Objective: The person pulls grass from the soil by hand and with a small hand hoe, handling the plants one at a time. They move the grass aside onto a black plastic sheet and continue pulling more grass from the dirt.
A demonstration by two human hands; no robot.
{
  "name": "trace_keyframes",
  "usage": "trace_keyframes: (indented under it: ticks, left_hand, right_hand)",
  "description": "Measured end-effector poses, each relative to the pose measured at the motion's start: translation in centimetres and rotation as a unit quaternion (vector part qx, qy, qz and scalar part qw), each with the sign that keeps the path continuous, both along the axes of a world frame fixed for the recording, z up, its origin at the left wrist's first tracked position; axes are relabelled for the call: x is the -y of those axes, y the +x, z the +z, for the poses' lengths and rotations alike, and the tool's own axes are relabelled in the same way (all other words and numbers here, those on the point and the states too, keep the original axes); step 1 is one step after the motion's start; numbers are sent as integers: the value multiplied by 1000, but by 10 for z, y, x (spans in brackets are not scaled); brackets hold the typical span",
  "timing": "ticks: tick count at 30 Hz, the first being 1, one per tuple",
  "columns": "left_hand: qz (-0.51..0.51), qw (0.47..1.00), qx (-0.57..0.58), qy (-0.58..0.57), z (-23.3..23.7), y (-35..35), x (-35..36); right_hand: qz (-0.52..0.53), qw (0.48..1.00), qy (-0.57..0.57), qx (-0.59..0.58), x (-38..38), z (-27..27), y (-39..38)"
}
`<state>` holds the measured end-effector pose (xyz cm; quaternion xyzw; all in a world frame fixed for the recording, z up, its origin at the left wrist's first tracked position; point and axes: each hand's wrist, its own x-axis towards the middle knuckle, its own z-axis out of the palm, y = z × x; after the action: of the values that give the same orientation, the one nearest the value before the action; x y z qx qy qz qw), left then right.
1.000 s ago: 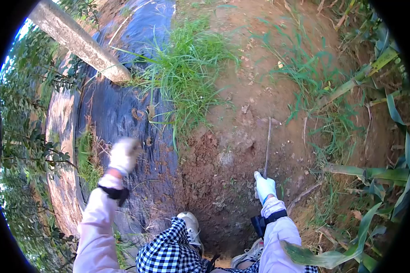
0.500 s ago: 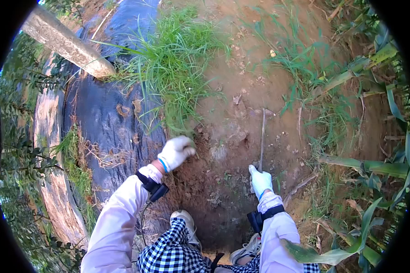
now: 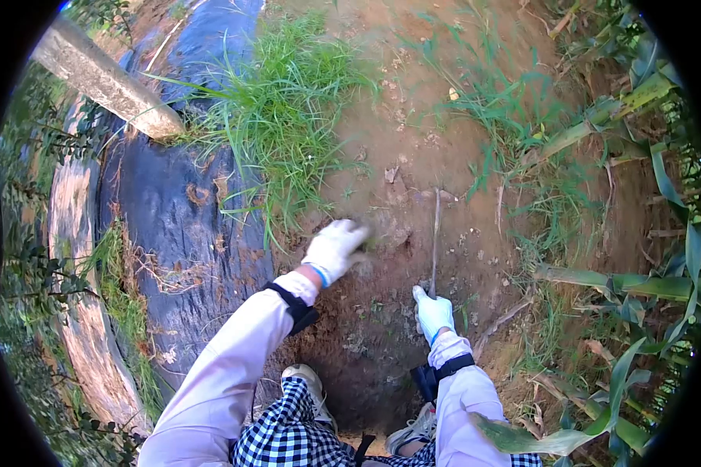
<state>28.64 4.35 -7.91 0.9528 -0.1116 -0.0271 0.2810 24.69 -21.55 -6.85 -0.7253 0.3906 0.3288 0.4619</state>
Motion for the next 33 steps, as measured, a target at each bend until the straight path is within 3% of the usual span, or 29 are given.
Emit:
trace_keyframes:
  ticks: [2,3,6,8,10,12,15,18,21,25,28,30,32,33]
  left_hand:
    - [-68,994,-16,78,-15,9,12]
    - [-52,996,-10,66,-20,11,14]
    - [90,974,-30,-208,-19,-4,1]
    - [131,949,-90,-274,1,-31,-20]
    - [163,954,-78,-239,-13,-60,-52]
    - [230,949,-153,-151,-2,-68,-69]
    - [87,985,-72,-134,-8,-61,-55]
    - [50,997,-29,-50,3,-38,-20]
    - [-19,998,-7,65,-21,-21,-5]
    - [14,984,-70,-163,-9,-27,-14]
    - [77,990,-95,-65,-1,-39,-40]
    - [229,967,-82,-81,-20,-26,-63]
    - [285,957,56,-4,-32,-3,-68]
    - [256,966,19,-4,-26,11,-69]
  right_hand:
    - [8,1000,2,-6,0,0,-1]
    - [4,1000,6,-11,0,-1,0]
    - [8,1000,-2,-4,1,-4,-1]
    - [1,1000,-2,2,0,-5,-1]
    - [-1,1000,3,0,1,-4,-1]
    - [-1,1000,4,0,-1,1,0]
    - [-5,1000,-4,-6,-3,1,0]
    - [11,1000,-8,-10,-1,-2,0]
    - [12,1000,-10,-9,-1,-1,-1]
    - [6,1000,-15,1,-1,-1,-1]
    - [-7,1000,-11,-4,-3,0,1]
    - [-3,1000,-11,-8,-2,-3,0]
    - [-4,1000,-11,-6,-2,-4,0]
    - [-5,1000,-10,-4,-4,-2,-1]
